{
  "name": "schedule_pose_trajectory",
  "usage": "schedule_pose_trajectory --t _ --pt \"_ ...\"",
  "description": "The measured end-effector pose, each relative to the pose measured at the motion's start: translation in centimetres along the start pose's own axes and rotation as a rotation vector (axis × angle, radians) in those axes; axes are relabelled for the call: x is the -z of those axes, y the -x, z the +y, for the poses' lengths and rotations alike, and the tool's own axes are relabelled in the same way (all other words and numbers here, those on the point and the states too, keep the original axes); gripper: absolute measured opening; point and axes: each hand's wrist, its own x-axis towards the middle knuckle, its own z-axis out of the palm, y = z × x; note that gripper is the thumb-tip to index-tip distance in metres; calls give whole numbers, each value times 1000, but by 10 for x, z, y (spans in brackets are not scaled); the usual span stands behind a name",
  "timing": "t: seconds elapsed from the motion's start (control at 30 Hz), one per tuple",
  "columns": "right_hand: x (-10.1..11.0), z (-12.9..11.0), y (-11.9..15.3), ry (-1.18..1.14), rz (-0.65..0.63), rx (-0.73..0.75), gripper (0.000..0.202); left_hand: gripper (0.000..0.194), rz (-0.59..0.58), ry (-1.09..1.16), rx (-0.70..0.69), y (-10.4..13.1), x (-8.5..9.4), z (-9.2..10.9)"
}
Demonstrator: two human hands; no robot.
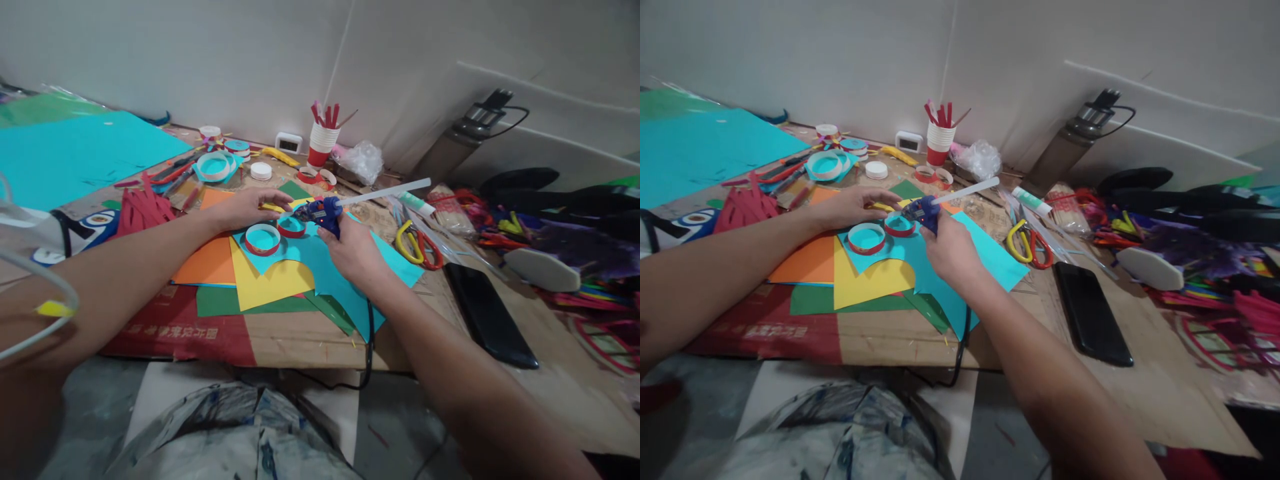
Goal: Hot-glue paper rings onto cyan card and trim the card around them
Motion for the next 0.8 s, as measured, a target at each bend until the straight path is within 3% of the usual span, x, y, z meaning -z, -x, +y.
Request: schedule_pose_trajectory --t 0.5,0.8 --pt "-9 -5 -4 -27 -36 65 30 46 -17 -14 -26 -1 0 -1" --pt "1 2 -1 51 -9 -8 31 51 -37 -6 -39 0 0 -6"
